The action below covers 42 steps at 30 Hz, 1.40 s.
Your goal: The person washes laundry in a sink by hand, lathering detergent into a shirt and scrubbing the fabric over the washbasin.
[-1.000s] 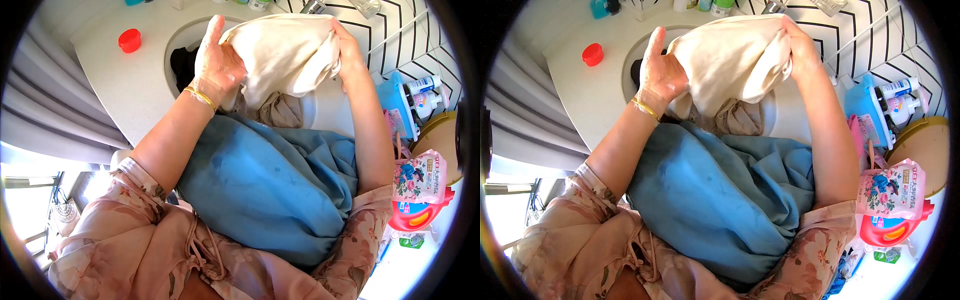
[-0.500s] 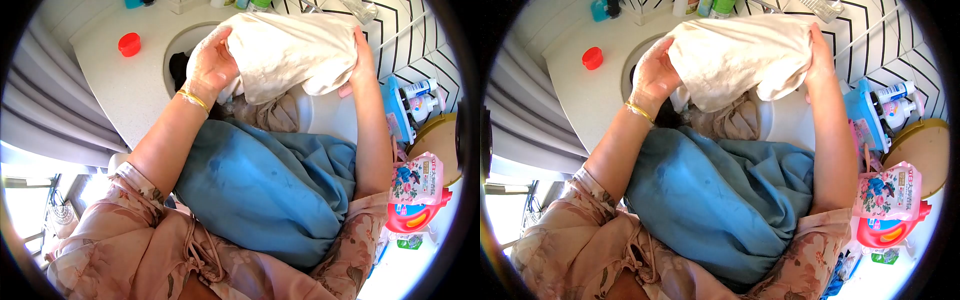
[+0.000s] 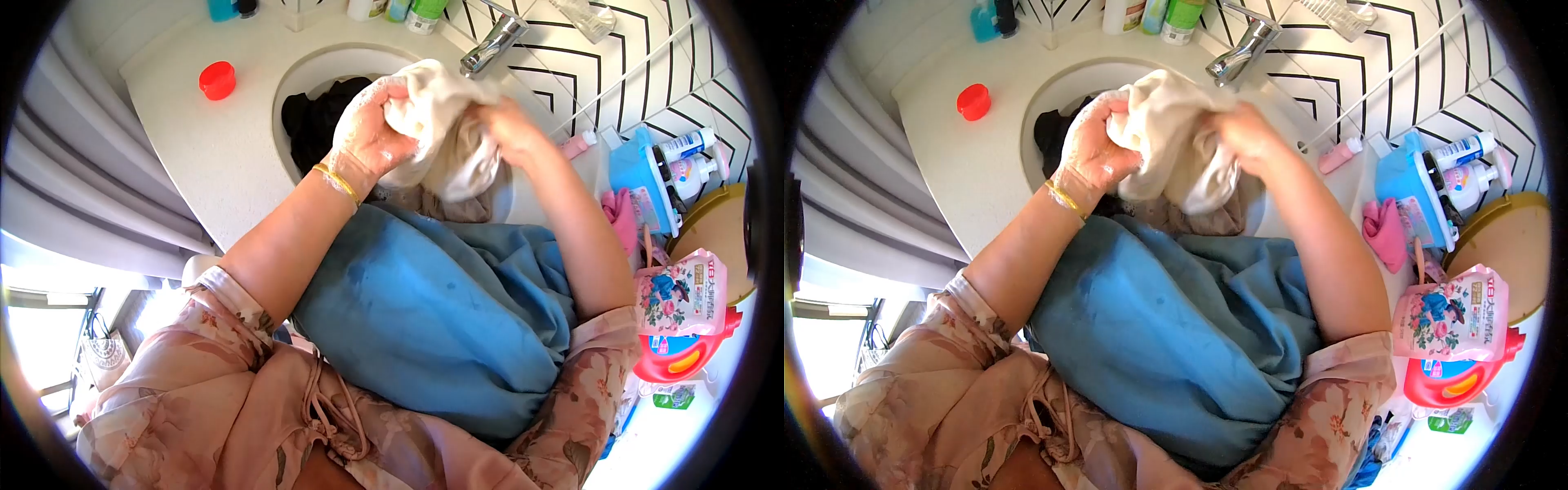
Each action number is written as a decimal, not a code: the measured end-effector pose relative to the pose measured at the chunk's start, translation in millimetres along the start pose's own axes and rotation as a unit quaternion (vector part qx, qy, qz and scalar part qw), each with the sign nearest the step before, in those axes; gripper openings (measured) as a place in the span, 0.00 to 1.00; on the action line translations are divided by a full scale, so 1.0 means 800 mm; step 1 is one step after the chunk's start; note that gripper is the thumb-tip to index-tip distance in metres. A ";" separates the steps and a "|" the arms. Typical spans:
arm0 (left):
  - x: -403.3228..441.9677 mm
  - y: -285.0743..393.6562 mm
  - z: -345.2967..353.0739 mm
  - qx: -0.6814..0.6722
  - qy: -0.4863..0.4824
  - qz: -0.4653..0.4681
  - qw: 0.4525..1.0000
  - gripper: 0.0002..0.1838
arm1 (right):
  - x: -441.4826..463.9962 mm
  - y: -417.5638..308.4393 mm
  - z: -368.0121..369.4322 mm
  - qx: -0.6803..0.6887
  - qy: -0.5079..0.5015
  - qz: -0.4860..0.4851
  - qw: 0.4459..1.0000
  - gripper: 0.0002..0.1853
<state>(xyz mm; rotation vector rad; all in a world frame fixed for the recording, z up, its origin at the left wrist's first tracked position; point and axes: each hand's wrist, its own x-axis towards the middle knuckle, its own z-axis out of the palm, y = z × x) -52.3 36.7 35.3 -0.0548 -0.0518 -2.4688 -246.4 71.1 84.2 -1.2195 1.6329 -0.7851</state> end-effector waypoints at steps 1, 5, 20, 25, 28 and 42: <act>0.002 -0.003 -0.001 0.015 0.030 0.009 0.999 0.19 | 0.002 -0.003 -0.016 0.101 0.030 -0.003 0.994 0.16; 0.008 -0.028 -0.011 0.037 0.113 -0.008 0.993 0.20 | -0.006 -0.031 -0.020 0.351 0.117 -0.066 0.927 0.15; 0.003 0.015 -0.012 0.029 0.052 0.136 0.989 0.24 | -0.061 -0.039 -0.001 0.239 -0.220 0.001 0.946 0.23; -0.003 0.028 -0.007 -0.011 0.014 0.155 0.988 0.18 | -0.074 -0.070 0.012 -0.088 -0.215 -0.008 0.973 0.40; 0.000 0.030 -0.002 0.035 0.058 0.178 0.982 0.20 | -0.054 -0.053 0.010 -0.150 -0.163 -0.057 0.973 0.37; 0.018 -0.021 -0.038 0.048 0.141 -0.087 0.985 0.19 | -0.012 -0.036 0.019 0.203 0.120 -0.139 0.962 0.27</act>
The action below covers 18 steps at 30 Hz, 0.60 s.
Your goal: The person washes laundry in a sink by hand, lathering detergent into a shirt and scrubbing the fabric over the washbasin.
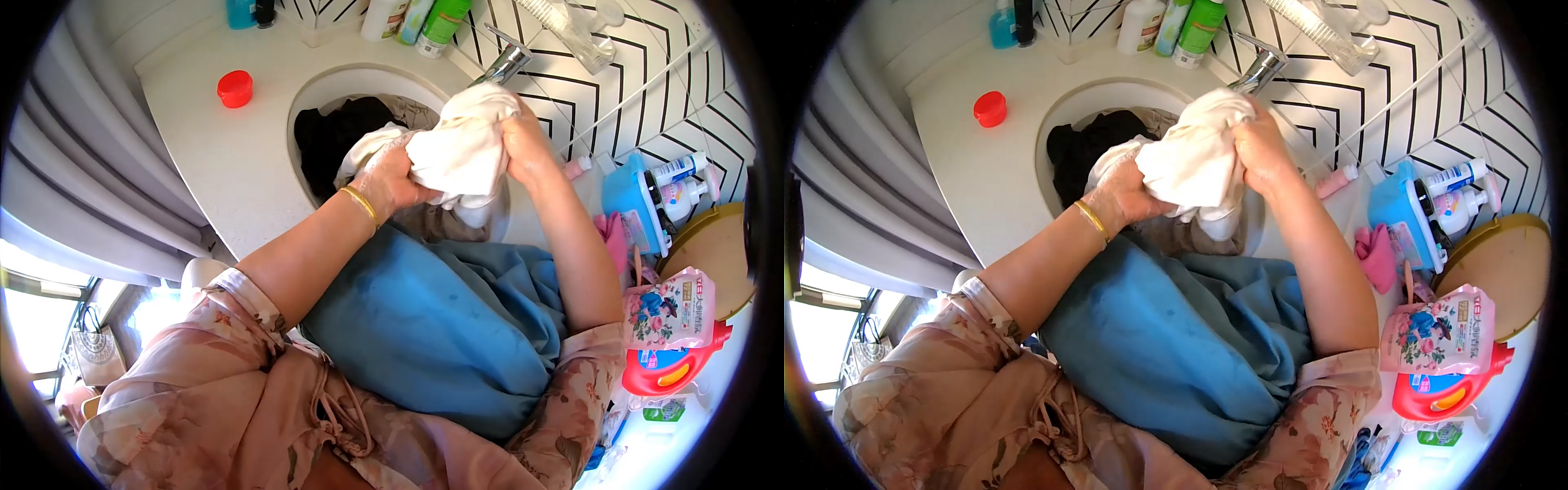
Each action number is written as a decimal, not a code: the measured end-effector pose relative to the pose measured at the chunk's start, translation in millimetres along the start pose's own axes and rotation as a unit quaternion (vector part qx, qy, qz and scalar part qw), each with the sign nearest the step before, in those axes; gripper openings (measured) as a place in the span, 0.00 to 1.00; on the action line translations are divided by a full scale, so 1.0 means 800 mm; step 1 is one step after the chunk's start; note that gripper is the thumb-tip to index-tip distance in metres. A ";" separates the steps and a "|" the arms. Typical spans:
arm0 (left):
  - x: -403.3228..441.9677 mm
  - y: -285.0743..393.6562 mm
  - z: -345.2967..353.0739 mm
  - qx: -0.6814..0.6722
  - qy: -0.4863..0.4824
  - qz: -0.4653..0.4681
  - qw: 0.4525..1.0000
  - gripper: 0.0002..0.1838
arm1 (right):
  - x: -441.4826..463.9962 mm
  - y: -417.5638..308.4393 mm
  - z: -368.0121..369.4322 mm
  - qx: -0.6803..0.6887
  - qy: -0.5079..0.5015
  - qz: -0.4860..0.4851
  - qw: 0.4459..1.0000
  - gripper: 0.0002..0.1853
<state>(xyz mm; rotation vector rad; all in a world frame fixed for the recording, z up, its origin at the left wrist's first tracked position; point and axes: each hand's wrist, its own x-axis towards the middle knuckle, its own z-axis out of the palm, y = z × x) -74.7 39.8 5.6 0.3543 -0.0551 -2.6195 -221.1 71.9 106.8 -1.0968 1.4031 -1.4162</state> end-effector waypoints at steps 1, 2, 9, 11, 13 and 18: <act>0.003 -0.003 -0.005 -0.003 0.011 0.007 1.000 0.19 | 0.003 -0.006 0.000 -0.011 0.010 0.003 1.000 0.29; 0.005 -0.006 -0.009 -0.006 0.021 0.015 1.000 0.19 | 0.001 -0.012 -0.001 -0.007 0.000 0.005 1.000 0.29; -0.010 -0.027 0.011 -0.002 0.028 0.030 0.999 0.32 | -0.018 -0.056 0.003 0.025 -0.073 -0.035 0.996 0.21; -0.023 -0.026 0.018 0.030 -0.045 -0.037 0.998 0.36 | -0.020 -0.070 0.007 0.067 -0.081 -0.037 0.994 0.19; -0.035 -0.021 0.029 0.037 -0.153 -0.155 0.975 0.42 | -0.033 -0.086 0.021 0.089 -0.045 -0.035 0.994 0.18; -0.029 -0.016 0.032 0.166 -0.228 -0.026 0.959 0.48 | -0.063 -0.105 0.024 0.114 -0.078 -0.018 0.990 0.18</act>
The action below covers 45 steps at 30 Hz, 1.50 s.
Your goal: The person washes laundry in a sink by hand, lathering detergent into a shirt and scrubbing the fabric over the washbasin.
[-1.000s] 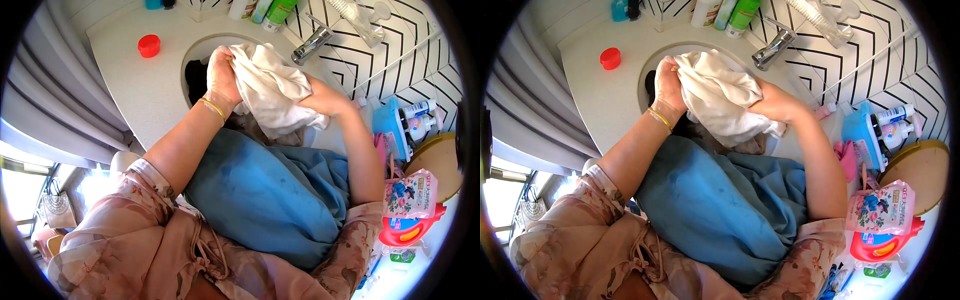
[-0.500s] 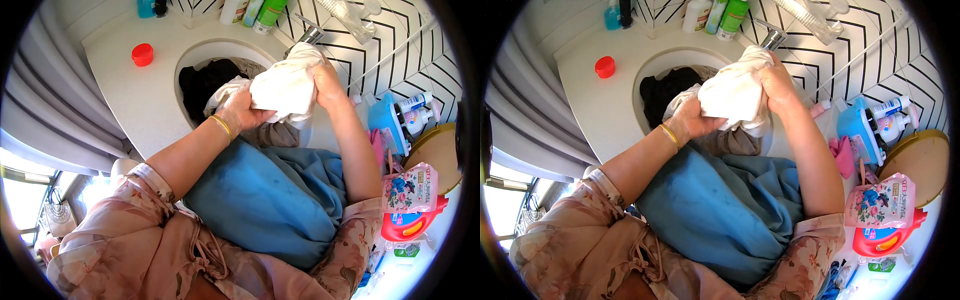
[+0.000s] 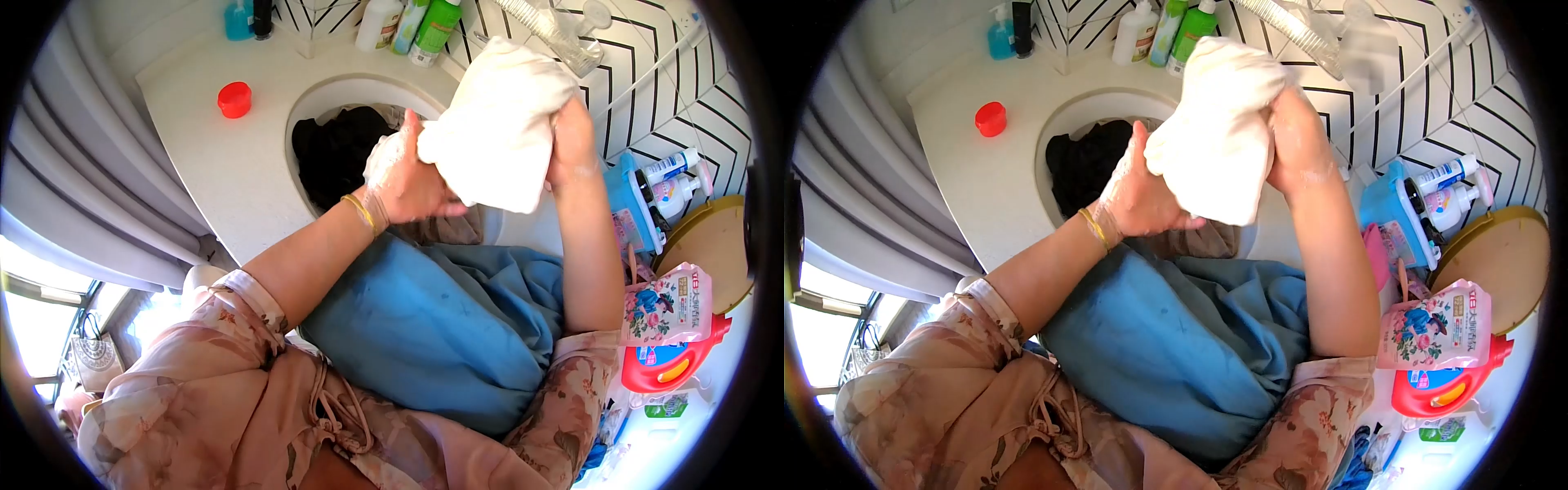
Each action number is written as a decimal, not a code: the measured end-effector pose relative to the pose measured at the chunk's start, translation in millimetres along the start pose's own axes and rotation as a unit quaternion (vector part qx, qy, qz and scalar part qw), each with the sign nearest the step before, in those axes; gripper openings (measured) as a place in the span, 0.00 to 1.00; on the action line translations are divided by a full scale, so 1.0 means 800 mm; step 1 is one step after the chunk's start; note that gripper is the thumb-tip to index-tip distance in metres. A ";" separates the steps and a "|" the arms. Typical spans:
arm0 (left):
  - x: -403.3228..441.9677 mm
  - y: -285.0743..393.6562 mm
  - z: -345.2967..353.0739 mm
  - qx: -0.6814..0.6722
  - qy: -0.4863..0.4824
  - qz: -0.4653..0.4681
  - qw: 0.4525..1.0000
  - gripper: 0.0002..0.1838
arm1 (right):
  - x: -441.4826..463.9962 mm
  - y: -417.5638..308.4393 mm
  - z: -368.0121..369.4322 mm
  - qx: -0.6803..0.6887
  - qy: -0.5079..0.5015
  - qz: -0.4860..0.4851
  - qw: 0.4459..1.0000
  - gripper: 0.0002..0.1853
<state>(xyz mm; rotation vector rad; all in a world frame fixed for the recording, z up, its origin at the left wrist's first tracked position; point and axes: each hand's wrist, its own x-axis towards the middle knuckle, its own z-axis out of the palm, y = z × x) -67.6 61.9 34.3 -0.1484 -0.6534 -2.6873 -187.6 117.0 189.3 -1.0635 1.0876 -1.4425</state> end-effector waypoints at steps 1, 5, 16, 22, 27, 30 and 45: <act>0.002 0.006 -0.001 0.055 0.031 0.047 0.997 0.47 | 0.009 0.005 -0.024 0.126 -0.202 0.024 0.971 0.18; 0.003 0.030 -0.020 0.006 0.081 0.196 0.977 0.41 | 0.021 0.023 -0.048 0.072 -0.188 0.103 0.974 0.17; 0.013 0.023 -0.066 -0.187 0.159 0.272 0.930 0.21 | 0.024 0.132 0.013 -0.428 -0.018 -0.188 0.884 0.17; 0.005 0.005 -0.011 -0.103 0.291 0.170 0.936 0.18 | 0.049 0.130 0.030 -0.681 0.018 -0.010 0.732 0.15; 0.011 0.009 -0.011 -0.212 0.263 0.199 0.920 0.20 | 0.064 0.154 0.007 -0.616 0.096 -0.176 0.762 0.15; 0.012 0.013 -0.133 -0.068 -0.034 0.323 0.943 0.22 | -0.002 0.156 0.071 -0.555 -0.063 -0.354 0.750 0.16; 0.071 -0.041 -0.079 -0.290 -0.253 0.673 0.631 0.27 | 0.015 0.181 0.068 -0.683 -0.082 -0.295 0.663 0.16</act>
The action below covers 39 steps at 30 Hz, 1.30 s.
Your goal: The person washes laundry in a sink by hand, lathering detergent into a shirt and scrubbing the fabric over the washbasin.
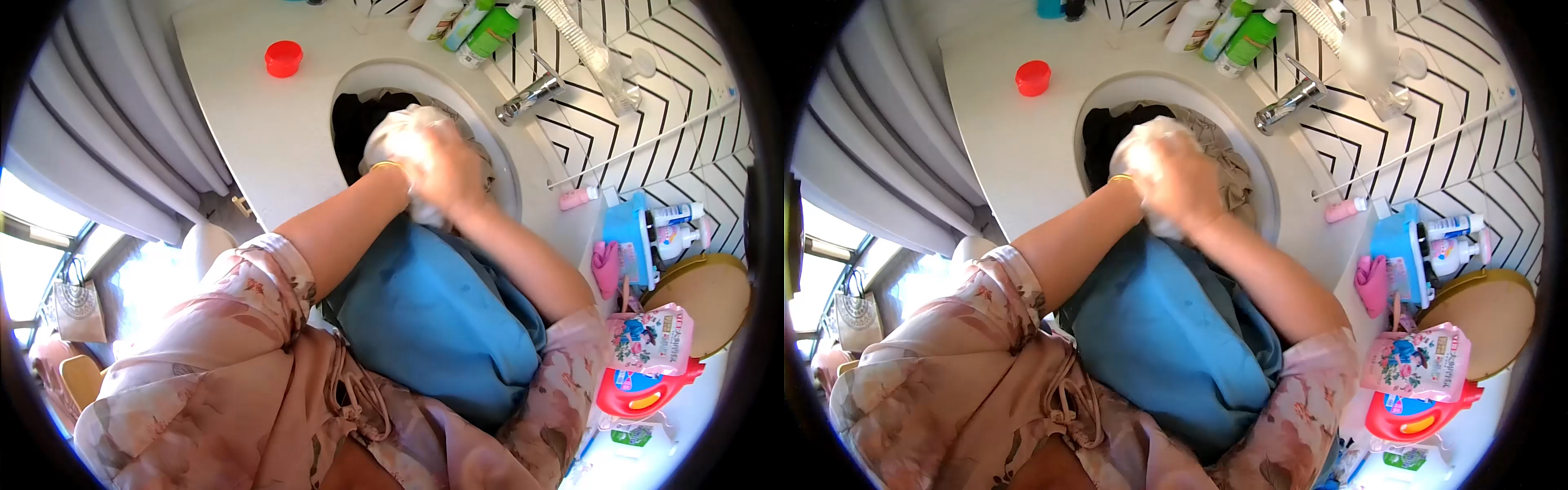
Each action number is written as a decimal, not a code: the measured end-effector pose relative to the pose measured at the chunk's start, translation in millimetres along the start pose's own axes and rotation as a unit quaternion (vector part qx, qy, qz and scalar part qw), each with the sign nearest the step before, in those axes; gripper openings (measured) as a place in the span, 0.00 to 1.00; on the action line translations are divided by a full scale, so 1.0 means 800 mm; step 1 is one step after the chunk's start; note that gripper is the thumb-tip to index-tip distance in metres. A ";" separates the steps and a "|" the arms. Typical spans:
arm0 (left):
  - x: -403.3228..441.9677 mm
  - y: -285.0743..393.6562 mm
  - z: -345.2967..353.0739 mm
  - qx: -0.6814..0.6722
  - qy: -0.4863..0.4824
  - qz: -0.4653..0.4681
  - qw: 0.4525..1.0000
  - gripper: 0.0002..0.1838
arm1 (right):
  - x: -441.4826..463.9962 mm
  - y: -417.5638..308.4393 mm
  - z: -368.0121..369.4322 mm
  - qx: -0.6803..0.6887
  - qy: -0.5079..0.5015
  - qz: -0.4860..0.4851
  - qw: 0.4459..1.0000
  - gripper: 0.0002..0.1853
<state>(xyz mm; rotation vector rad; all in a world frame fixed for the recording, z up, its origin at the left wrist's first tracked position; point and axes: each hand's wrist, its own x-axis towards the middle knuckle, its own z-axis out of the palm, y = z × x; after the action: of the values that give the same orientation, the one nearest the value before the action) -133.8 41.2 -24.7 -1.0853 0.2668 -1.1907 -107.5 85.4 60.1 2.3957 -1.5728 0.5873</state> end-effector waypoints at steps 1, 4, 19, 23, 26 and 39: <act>0.012 0.003 0.024 0.169 0.195 -0.108 0.960 0.24 | 0.012 0.043 0.013 -0.026 0.032 0.000 0.999 0.14; 0.035 0.001 0.074 0.269 0.479 -0.455 0.700 0.17 | 0.033 0.118 -0.016 0.032 -0.053 0.255 0.965 0.16; 0.043 0.040 0.019 0.248 0.423 -0.390 0.779 0.19 | 0.233 -0.091 0.109 0.087 -0.231 -0.126 0.961 0.20; 0.042 0.034 0.027 0.263 0.414 -0.394 0.777 0.19 | 0.228 -0.119 0.118 0.053 -0.255 -0.036 0.965 0.15; 0.045 0.038 0.028 0.263 0.413 -0.394 0.778 0.19 | 0.214 -0.116 0.104 0.058 -0.273 -0.037 0.960 0.12; 0.071 0.023 0.079 0.223 0.478 -0.337 0.780 0.21 | 0.117 0.040 -0.087 0.429 -0.324 0.282 0.794 0.29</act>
<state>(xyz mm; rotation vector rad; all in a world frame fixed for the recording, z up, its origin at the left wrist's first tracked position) -56.1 26.5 12.8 -0.0282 0.3490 -2.2778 -118.7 21.6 162.4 2.9147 -2.8941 0.7414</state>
